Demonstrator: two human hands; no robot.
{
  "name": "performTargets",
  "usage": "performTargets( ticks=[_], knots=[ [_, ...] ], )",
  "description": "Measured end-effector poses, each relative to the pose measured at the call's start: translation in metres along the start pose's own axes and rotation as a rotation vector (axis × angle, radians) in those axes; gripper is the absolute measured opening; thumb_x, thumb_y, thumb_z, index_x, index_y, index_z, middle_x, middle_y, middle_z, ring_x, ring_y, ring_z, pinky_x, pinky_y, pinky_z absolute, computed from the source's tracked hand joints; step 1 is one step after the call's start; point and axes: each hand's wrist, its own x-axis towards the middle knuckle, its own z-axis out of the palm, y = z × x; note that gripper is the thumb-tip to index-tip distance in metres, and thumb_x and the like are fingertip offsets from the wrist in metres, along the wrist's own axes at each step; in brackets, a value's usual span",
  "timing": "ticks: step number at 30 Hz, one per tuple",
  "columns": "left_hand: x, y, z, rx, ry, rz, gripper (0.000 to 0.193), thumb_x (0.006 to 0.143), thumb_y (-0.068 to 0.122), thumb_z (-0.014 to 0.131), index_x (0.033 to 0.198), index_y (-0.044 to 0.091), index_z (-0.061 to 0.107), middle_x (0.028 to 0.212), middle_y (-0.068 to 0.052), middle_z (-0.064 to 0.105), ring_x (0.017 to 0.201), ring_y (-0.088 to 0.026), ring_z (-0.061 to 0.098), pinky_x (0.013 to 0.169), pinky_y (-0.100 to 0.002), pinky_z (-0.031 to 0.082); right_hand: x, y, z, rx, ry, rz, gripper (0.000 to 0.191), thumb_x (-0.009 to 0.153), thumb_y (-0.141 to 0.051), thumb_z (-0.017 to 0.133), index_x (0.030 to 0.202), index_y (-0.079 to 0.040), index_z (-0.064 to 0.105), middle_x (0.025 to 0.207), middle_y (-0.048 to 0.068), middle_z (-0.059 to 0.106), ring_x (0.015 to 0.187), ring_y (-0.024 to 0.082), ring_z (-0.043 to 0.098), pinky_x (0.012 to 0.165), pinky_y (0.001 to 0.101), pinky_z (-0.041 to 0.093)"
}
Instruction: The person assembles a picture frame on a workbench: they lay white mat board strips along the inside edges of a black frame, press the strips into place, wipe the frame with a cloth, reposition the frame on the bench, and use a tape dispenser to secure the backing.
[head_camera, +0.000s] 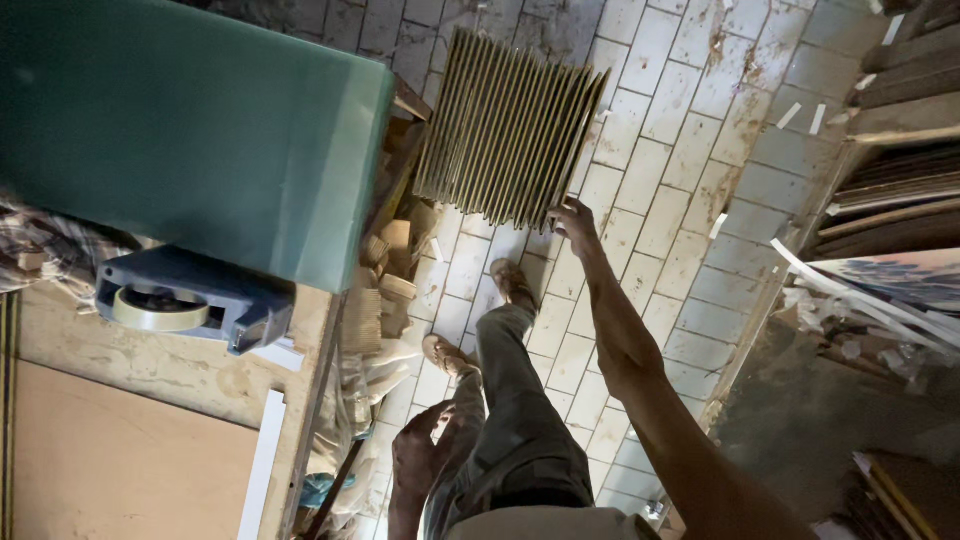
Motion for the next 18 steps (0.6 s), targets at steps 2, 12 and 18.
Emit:
performTargets(
  ticks=[2, 12, 18],
  knots=[
    [0.006, 0.006, -0.004, -0.030, 0.004, 0.100, 0.032, 0.085, 0.016, 0.076, 0.116, 0.010, 0.072, 0.102, -0.013, 0.078, 0.091, -0.029, 0.076, 0.077, -0.038, 0.060, -0.002, -0.001, -0.010, -0.004, -0.005, 0.035, 0.045, 0.081, -0.019, 0.077, 0.124, -0.010, 0.067, 0.103, 0.005, 0.069, 0.096, 0.021, 0.063, 0.083, 0.0441, 0.051],
    [0.056, 0.055, 0.021, -0.147, -0.144, 0.376, 0.039, 0.088, 0.021, 0.077, 0.125, 0.010, 0.071, 0.108, -0.017, 0.075, 0.099, -0.035, 0.072, 0.085, -0.043, 0.058, -0.062, 0.017, -0.095, 0.266, -0.243, -0.207, 0.025, 0.096, -0.004, 0.076, 0.119, 0.007, 0.069, 0.107, 0.016, 0.071, 0.095, 0.025, 0.065, 0.082, 0.0382, 0.050],
    [0.029, 0.090, -0.022, 0.237, -0.302, 0.183, 0.059, 0.088, 0.054, 0.078, 0.134, 0.020, 0.061, 0.098, -0.015, 0.071, 0.088, -0.033, 0.063, 0.082, -0.047, 0.052, -0.229, 0.031, -0.003, 0.377, -0.413, -0.563, 0.011, 0.106, -0.005, 0.064, 0.110, 0.002, 0.056, 0.091, 0.012, 0.064, 0.081, 0.023, 0.064, 0.076, 0.0399, 0.060]
  ],
)
